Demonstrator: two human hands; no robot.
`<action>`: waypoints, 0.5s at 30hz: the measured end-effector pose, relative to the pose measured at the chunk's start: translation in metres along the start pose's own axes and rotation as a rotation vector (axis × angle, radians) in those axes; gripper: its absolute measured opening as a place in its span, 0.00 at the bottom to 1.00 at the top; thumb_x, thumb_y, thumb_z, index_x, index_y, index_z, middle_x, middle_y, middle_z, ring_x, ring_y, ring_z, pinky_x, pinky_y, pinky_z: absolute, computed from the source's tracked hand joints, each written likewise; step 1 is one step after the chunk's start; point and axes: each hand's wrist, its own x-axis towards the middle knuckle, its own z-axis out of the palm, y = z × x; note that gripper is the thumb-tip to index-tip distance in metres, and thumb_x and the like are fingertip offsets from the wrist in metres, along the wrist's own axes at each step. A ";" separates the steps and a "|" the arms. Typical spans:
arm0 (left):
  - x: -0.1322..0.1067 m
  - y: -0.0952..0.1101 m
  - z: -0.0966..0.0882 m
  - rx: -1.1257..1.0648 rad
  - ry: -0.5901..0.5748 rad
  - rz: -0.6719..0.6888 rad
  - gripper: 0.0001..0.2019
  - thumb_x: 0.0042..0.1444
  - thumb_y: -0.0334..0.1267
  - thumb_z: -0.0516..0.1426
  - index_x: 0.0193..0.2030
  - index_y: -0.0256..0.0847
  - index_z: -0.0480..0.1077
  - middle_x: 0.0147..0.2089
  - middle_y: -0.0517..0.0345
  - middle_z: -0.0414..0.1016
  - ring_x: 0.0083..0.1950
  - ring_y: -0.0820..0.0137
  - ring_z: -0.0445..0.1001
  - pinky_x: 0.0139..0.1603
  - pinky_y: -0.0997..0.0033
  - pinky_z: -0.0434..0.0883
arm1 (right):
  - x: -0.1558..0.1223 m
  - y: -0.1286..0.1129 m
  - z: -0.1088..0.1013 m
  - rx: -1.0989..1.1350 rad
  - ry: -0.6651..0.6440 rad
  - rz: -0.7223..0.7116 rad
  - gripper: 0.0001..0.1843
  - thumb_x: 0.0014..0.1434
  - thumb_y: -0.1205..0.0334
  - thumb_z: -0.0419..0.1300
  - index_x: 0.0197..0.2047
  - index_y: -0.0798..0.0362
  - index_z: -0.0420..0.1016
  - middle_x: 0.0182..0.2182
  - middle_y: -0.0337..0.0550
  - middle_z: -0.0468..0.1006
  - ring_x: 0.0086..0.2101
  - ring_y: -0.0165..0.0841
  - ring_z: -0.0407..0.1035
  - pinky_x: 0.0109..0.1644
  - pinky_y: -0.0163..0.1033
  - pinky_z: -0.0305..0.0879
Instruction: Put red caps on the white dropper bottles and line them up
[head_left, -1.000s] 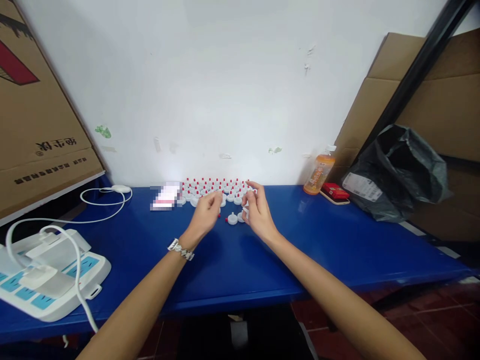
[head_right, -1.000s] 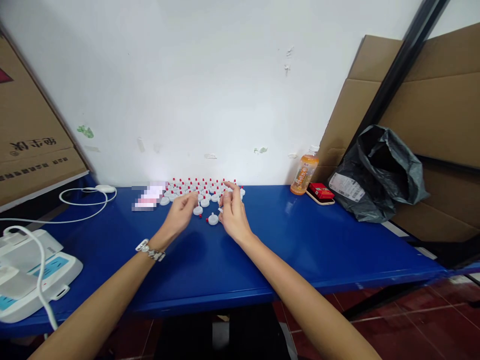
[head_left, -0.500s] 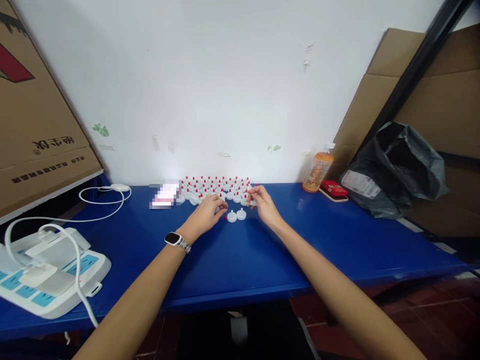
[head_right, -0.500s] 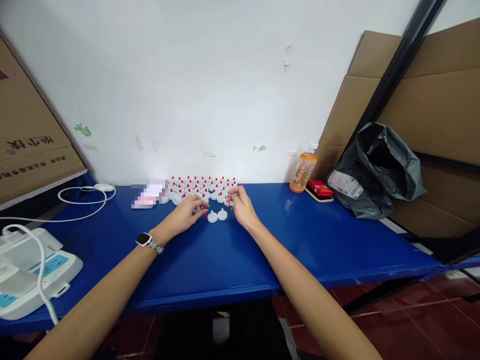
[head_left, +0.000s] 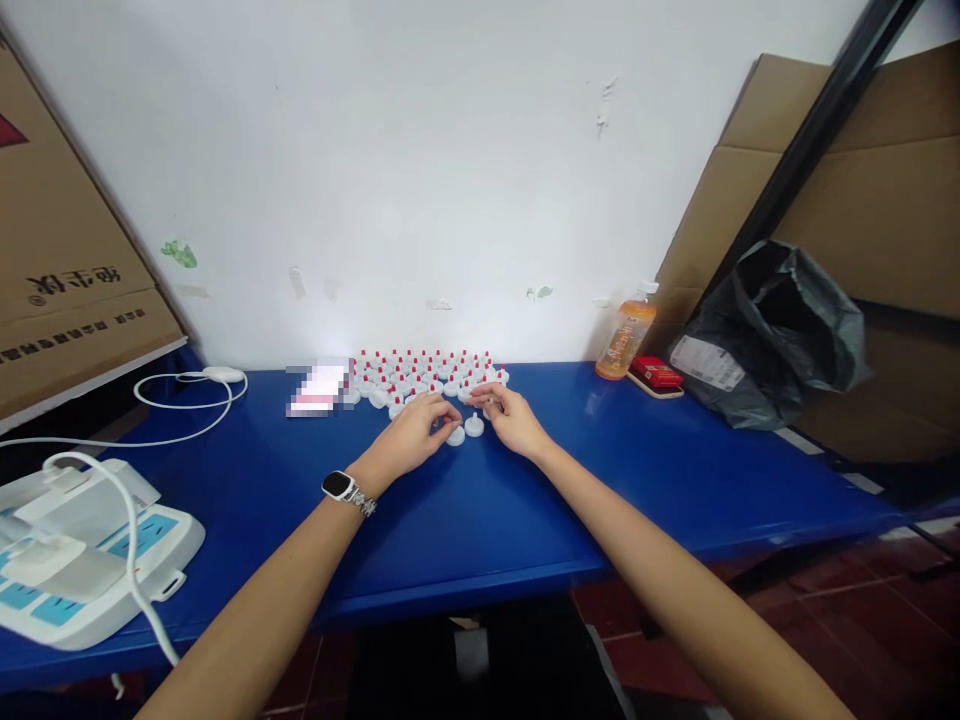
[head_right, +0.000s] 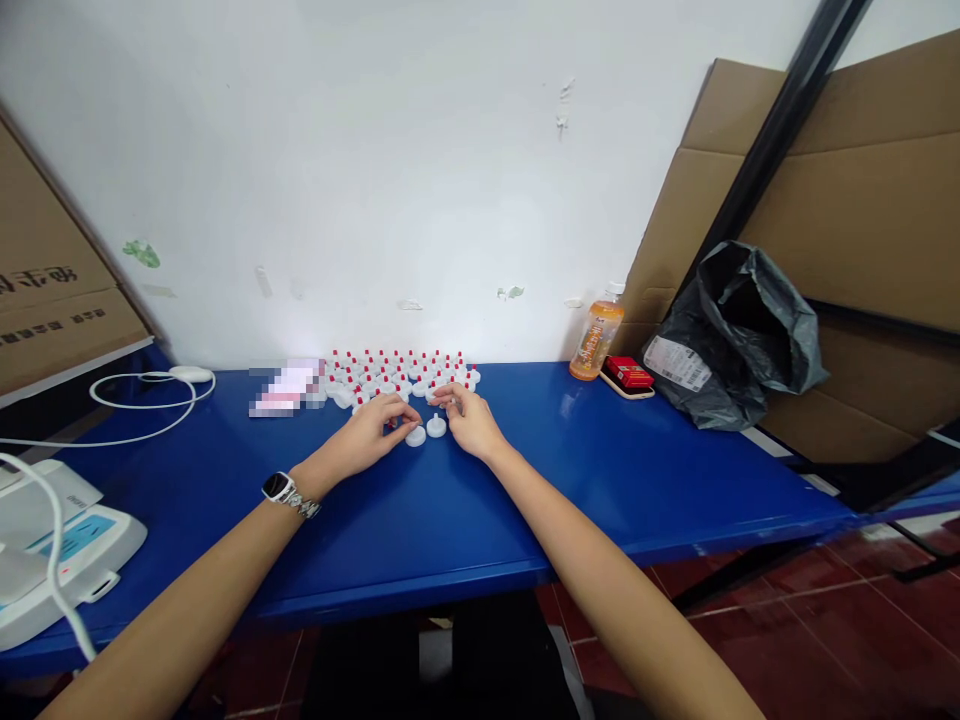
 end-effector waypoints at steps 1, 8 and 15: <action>0.000 0.000 -0.002 -0.015 -0.015 -0.014 0.12 0.64 0.41 0.53 0.40 0.41 0.77 0.37 0.53 0.74 0.41 0.64 0.70 0.44 0.65 0.67 | -0.001 0.000 -0.001 -0.005 -0.021 0.022 0.14 0.62 0.72 0.51 0.47 0.52 0.72 0.42 0.46 0.83 0.47 0.33 0.75 0.54 0.44 0.66; -0.007 0.000 -0.023 -0.142 -0.154 -0.160 0.11 0.57 0.43 0.58 0.37 0.39 0.78 0.36 0.54 0.77 0.35 0.68 0.71 0.38 0.69 0.66 | -0.012 -0.004 -0.003 0.000 -0.068 0.041 0.15 0.59 0.75 0.52 0.46 0.53 0.73 0.45 0.47 0.83 0.48 0.33 0.76 0.56 0.44 0.66; -0.013 -0.008 -0.040 -0.151 -0.217 -0.270 0.10 0.52 0.42 0.59 0.35 0.39 0.78 0.30 0.56 0.77 0.32 0.69 0.71 0.33 0.71 0.65 | -0.022 -0.013 0.001 -0.153 -0.183 0.005 0.20 0.61 0.70 0.54 0.54 0.48 0.76 0.50 0.45 0.80 0.50 0.37 0.73 0.57 0.47 0.65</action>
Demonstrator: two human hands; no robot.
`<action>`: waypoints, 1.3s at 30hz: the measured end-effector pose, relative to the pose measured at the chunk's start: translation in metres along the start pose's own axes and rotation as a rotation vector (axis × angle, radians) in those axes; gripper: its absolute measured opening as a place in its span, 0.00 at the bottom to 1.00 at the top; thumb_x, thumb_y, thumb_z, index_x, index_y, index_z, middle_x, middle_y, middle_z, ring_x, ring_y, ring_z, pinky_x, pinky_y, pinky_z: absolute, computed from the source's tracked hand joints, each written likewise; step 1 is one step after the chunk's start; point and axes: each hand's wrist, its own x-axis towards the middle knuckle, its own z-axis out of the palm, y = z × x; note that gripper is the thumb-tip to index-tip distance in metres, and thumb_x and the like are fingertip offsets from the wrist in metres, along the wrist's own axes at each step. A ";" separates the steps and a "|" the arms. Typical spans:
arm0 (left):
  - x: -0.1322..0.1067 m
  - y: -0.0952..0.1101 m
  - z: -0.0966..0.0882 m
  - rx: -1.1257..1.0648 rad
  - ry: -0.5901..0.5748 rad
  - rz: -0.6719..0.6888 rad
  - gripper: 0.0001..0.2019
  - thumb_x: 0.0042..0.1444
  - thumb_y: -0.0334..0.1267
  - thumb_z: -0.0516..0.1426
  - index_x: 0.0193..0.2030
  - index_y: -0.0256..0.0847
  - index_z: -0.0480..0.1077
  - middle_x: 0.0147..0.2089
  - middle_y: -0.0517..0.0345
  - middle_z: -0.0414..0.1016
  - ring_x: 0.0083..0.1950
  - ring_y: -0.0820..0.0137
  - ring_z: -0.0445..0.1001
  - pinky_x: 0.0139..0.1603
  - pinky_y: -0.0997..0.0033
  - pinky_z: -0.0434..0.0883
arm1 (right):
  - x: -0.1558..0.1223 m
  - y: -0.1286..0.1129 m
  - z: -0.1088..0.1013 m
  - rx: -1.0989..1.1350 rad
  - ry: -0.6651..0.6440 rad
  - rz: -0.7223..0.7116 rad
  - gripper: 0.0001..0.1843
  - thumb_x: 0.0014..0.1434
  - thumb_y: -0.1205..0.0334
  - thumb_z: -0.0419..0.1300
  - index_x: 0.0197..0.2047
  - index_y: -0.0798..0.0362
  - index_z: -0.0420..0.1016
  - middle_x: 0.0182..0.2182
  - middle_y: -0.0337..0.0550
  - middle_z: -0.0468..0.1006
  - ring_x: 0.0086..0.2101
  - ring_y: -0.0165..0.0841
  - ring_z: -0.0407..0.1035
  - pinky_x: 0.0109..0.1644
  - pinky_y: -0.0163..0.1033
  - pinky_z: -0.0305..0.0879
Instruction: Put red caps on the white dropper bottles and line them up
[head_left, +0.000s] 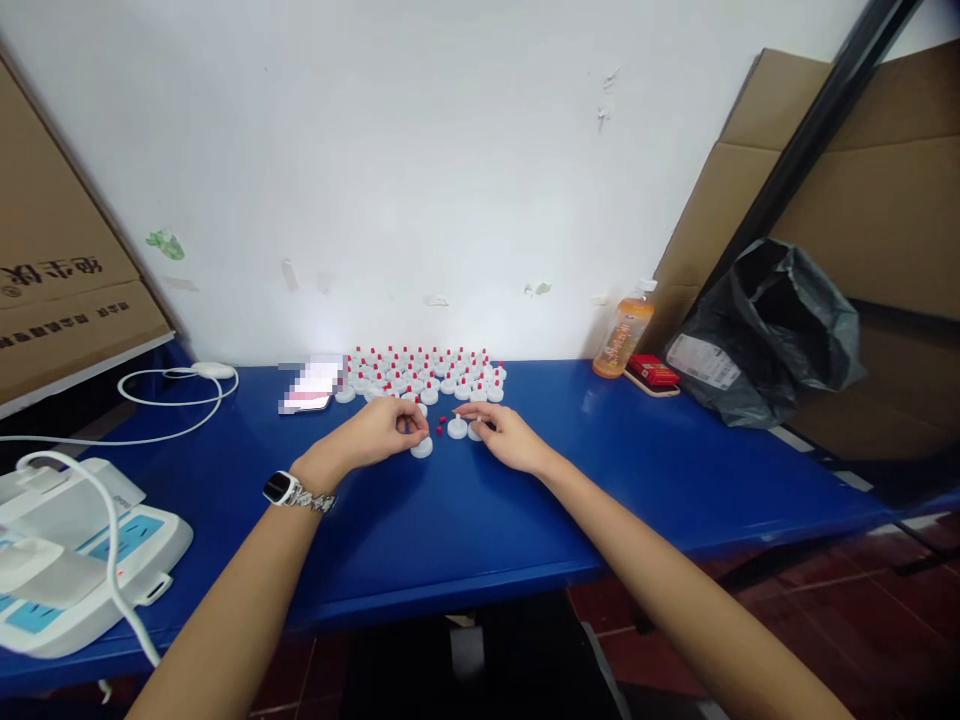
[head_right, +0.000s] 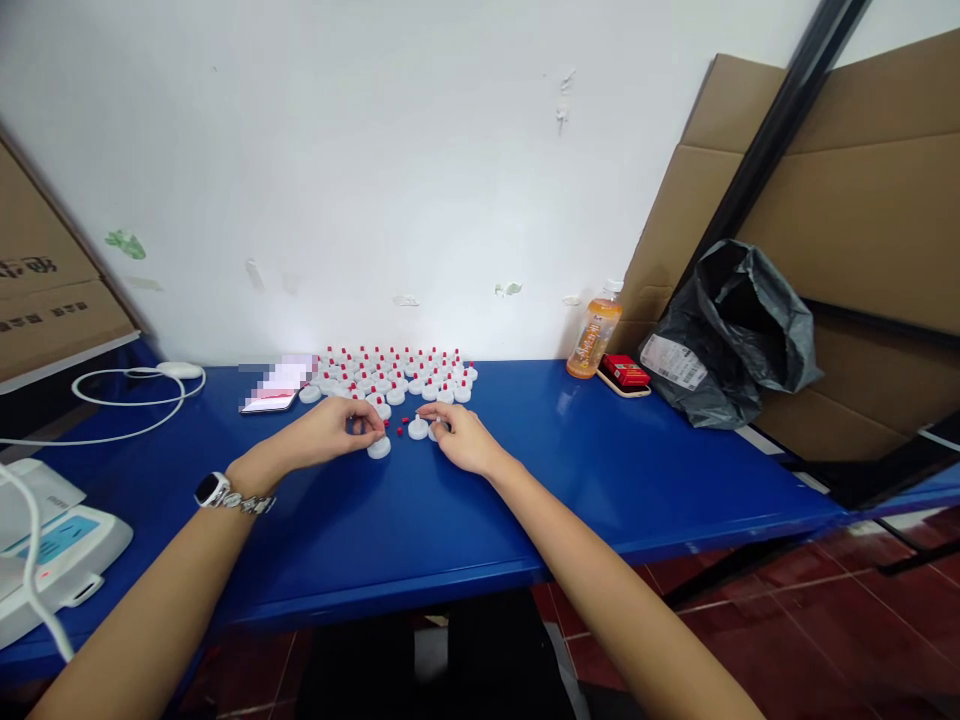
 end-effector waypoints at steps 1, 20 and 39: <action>-0.001 -0.001 -0.002 -0.007 0.001 -0.015 0.10 0.51 0.41 0.59 0.34 0.39 0.78 0.30 0.57 0.77 0.31 0.69 0.71 0.32 0.72 0.65 | -0.001 -0.003 0.001 -0.046 0.005 0.005 0.20 0.61 0.70 0.54 0.54 0.48 0.77 0.50 0.45 0.80 0.50 0.38 0.72 0.58 0.49 0.63; -0.003 -0.007 0.001 -0.086 -0.023 -0.026 0.12 0.51 0.45 0.60 0.33 0.38 0.76 0.28 0.57 0.76 0.30 0.69 0.72 0.31 0.72 0.65 | -0.002 -0.020 0.017 0.016 -0.006 -0.036 0.16 0.58 0.64 0.60 0.50 0.51 0.79 0.40 0.42 0.81 0.31 0.29 0.68 0.39 0.37 0.65; -0.004 -0.019 -0.004 -0.056 0.084 -0.050 0.11 0.51 0.43 0.60 0.36 0.38 0.74 0.29 0.57 0.75 0.32 0.68 0.73 0.32 0.71 0.67 | 0.011 -0.004 0.014 0.039 0.071 0.036 0.10 0.55 0.57 0.65 0.38 0.54 0.77 0.26 0.36 0.73 0.26 0.27 0.62 0.31 0.34 0.60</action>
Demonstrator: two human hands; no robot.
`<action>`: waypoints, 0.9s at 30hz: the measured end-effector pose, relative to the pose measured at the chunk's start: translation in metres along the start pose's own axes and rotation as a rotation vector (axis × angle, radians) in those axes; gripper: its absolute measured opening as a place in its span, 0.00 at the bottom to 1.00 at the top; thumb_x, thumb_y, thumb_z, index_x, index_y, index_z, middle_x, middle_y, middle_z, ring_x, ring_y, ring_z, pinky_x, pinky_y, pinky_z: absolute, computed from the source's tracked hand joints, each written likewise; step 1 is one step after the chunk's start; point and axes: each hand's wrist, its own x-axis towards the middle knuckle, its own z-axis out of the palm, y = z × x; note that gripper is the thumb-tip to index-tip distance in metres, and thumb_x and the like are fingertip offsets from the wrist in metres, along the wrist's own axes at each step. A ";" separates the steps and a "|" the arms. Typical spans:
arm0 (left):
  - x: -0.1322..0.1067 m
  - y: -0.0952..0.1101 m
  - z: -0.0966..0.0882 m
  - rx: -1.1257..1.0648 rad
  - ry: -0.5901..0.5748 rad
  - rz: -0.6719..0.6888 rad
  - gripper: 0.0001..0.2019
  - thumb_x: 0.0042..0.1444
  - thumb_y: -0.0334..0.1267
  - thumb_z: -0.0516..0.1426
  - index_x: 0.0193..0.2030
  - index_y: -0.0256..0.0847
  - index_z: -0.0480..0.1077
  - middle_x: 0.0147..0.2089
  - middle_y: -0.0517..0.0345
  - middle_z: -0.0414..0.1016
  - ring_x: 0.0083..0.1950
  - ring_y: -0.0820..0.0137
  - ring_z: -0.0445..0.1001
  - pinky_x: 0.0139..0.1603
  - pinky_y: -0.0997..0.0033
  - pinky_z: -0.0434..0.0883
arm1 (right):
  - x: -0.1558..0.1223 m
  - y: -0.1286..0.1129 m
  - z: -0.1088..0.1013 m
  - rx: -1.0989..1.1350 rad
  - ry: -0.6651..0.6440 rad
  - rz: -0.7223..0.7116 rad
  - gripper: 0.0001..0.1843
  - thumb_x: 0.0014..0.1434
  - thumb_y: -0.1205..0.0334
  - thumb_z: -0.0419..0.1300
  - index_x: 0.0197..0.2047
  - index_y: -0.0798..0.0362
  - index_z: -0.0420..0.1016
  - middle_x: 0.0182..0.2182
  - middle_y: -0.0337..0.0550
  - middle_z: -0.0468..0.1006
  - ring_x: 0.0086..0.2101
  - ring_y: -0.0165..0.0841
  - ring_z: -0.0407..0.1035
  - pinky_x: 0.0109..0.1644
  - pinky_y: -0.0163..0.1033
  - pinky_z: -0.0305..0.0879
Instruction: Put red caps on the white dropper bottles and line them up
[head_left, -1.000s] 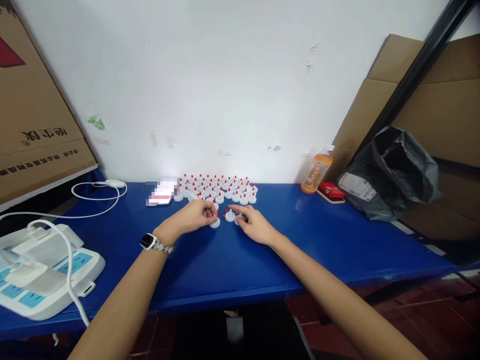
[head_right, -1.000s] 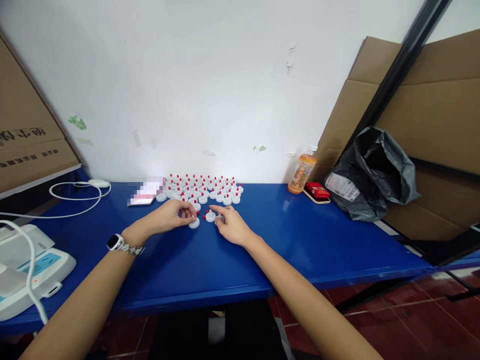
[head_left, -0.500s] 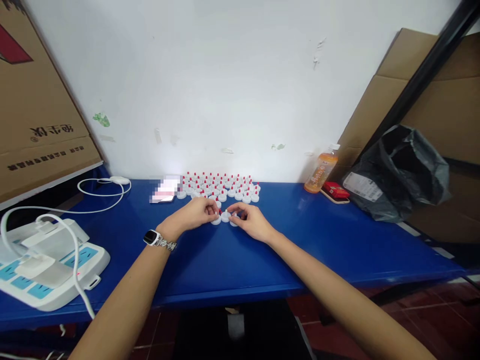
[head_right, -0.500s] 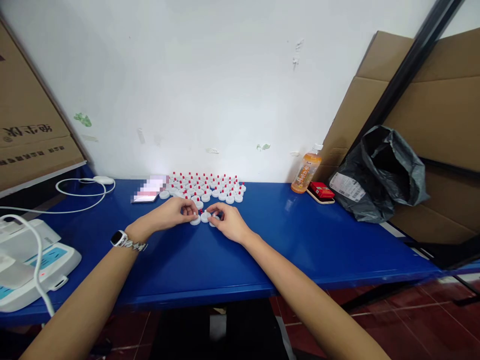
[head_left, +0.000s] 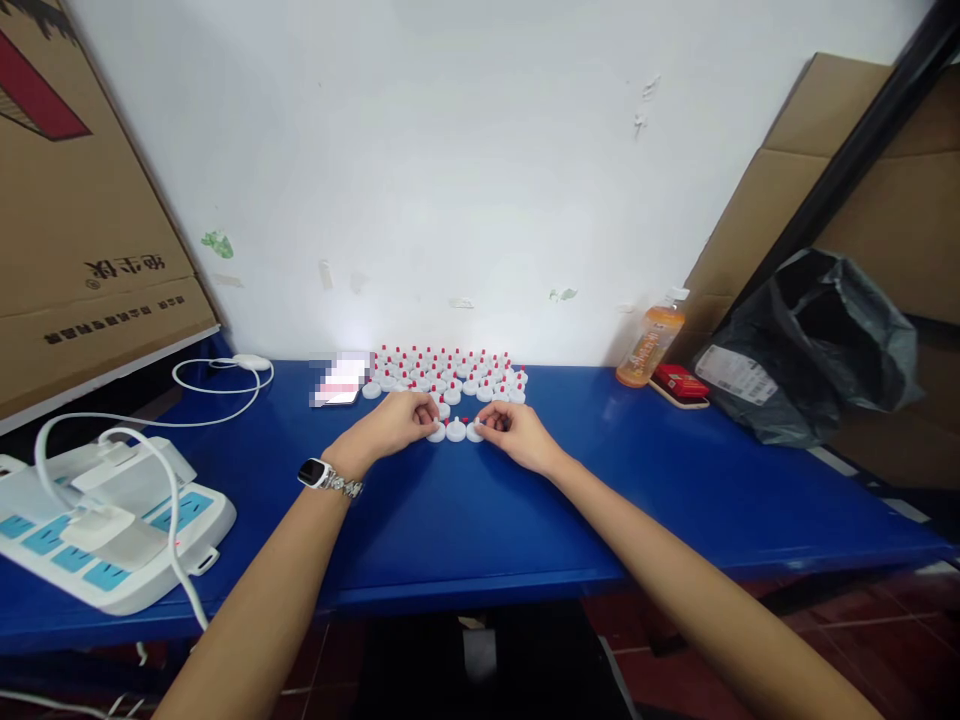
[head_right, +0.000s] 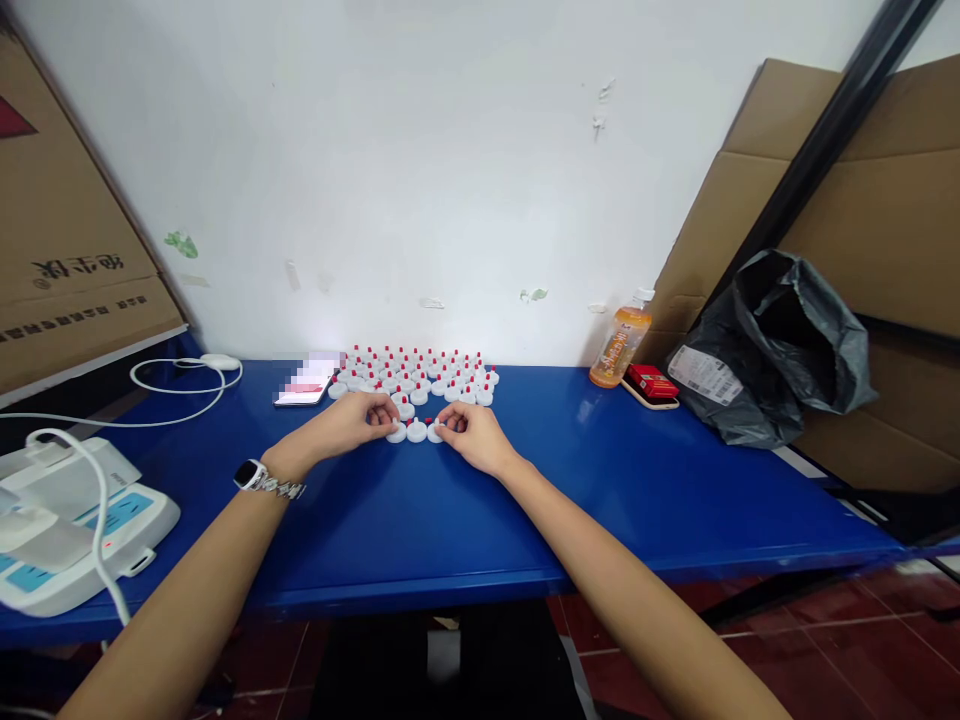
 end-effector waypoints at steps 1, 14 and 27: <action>0.000 0.001 -0.001 0.011 0.018 0.006 0.11 0.51 0.43 0.60 0.37 0.38 0.74 0.30 0.56 0.76 0.32 0.68 0.74 0.33 0.71 0.68 | 0.000 -0.001 0.000 0.015 -0.007 0.001 0.11 0.55 0.57 0.64 0.38 0.54 0.77 0.25 0.36 0.73 0.25 0.27 0.62 0.31 0.34 0.60; 0.011 -0.012 -0.003 0.160 0.367 0.056 0.09 0.61 0.42 0.54 0.40 0.41 0.72 0.32 0.56 0.77 0.32 0.67 0.73 0.35 0.68 0.66 | 0.057 -0.037 0.008 -0.310 -0.080 -0.091 0.09 0.56 0.58 0.64 0.37 0.54 0.80 0.25 0.37 0.76 0.26 0.28 0.66 0.32 0.34 0.57; 0.005 0.015 0.002 0.117 0.447 0.194 0.13 0.66 0.46 0.52 0.40 0.40 0.72 0.36 0.57 0.76 0.35 0.68 0.72 0.38 0.68 0.67 | 0.053 -0.028 -0.010 0.186 0.065 -0.125 0.10 0.62 0.56 0.56 0.42 0.53 0.72 0.34 0.43 0.80 0.33 0.32 0.72 0.39 0.38 0.66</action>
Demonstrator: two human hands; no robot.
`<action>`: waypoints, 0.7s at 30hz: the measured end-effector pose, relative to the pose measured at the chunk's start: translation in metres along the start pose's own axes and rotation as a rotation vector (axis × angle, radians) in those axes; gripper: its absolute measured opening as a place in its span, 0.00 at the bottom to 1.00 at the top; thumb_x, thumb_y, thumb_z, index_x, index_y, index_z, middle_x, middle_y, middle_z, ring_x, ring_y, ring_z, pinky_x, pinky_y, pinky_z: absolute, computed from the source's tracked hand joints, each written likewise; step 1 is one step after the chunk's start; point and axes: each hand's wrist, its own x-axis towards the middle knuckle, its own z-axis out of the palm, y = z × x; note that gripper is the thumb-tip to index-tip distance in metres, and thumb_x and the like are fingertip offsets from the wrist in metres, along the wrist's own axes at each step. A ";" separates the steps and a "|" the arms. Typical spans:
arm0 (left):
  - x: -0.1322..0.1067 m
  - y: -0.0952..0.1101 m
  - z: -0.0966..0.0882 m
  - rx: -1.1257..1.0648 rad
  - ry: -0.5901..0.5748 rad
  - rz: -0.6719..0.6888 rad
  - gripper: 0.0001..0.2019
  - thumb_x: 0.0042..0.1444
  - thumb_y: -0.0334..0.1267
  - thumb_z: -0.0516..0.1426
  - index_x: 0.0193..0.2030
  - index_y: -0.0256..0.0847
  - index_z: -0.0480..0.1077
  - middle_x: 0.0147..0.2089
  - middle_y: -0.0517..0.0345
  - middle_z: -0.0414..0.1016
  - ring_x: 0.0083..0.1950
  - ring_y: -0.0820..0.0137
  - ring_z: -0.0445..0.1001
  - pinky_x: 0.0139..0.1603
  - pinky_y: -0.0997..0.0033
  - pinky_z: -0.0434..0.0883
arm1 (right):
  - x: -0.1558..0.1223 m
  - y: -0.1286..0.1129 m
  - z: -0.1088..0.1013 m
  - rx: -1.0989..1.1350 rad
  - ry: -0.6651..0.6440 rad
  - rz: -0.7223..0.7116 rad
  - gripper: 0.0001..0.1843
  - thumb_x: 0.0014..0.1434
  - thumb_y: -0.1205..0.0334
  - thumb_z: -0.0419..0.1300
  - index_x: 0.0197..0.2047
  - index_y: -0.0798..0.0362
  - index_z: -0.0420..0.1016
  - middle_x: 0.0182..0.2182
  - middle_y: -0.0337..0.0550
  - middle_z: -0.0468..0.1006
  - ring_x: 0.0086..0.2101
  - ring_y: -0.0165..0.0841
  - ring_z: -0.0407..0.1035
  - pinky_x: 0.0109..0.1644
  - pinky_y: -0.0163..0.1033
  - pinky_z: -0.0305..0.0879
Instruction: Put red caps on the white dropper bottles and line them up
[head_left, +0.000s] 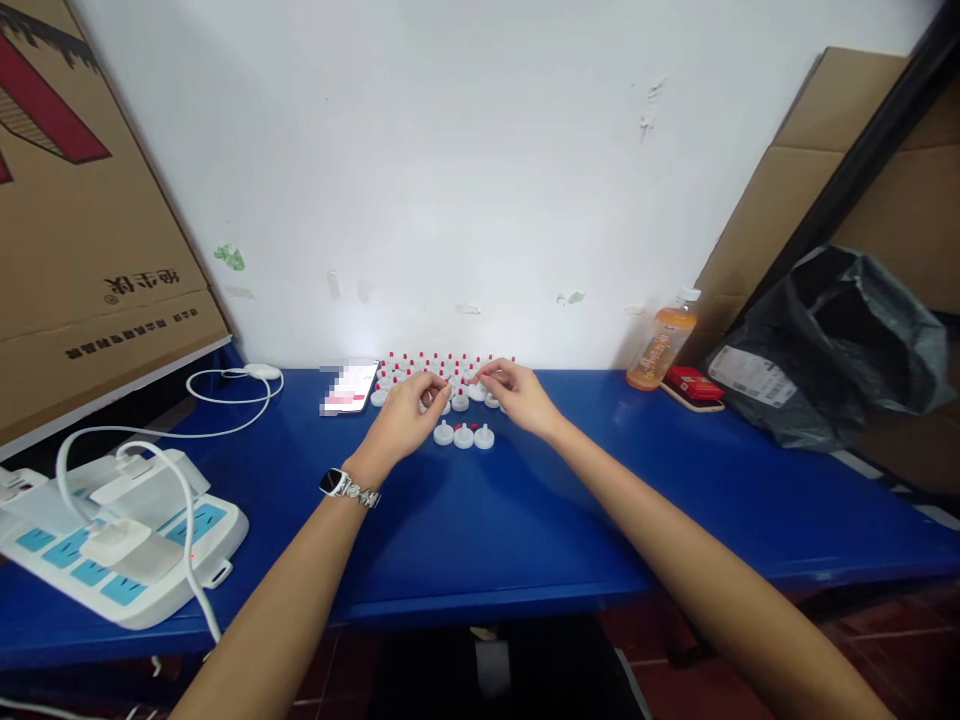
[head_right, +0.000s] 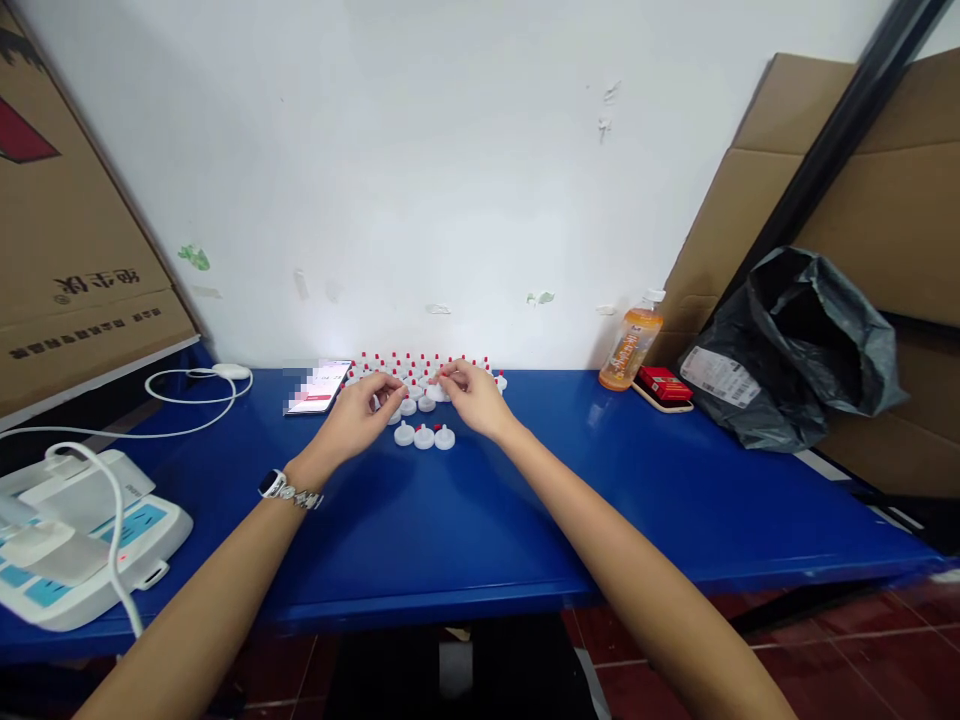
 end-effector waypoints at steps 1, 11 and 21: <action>-0.001 0.005 0.002 -0.009 0.010 0.025 0.13 0.66 0.46 0.51 0.40 0.40 0.72 0.36 0.57 0.76 0.35 0.69 0.71 0.38 0.68 0.66 | -0.005 -0.001 -0.003 0.067 -0.003 0.033 0.12 0.62 0.54 0.56 0.43 0.53 0.72 0.33 0.42 0.79 0.32 0.32 0.72 0.37 0.37 0.67; 0.010 0.039 0.019 0.031 -0.181 0.316 0.12 0.70 0.44 0.47 0.45 0.40 0.67 0.42 0.53 0.71 0.41 0.67 0.70 0.43 0.66 0.69 | -0.035 -0.026 0.012 0.535 0.017 0.177 0.24 0.65 0.38 0.51 0.55 0.45 0.64 0.23 0.31 0.62 0.17 0.25 0.56 0.17 0.29 0.48; 0.028 0.047 0.042 -0.091 -0.200 0.261 0.18 0.71 0.45 0.41 0.33 0.41 0.62 0.31 0.58 0.66 0.33 0.69 0.65 0.36 0.67 0.64 | -0.038 -0.023 -0.004 0.026 0.208 -0.076 0.20 0.70 0.46 0.47 0.59 0.46 0.61 0.23 0.31 0.62 0.22 0.29 0.59 0.28 0.36 0.57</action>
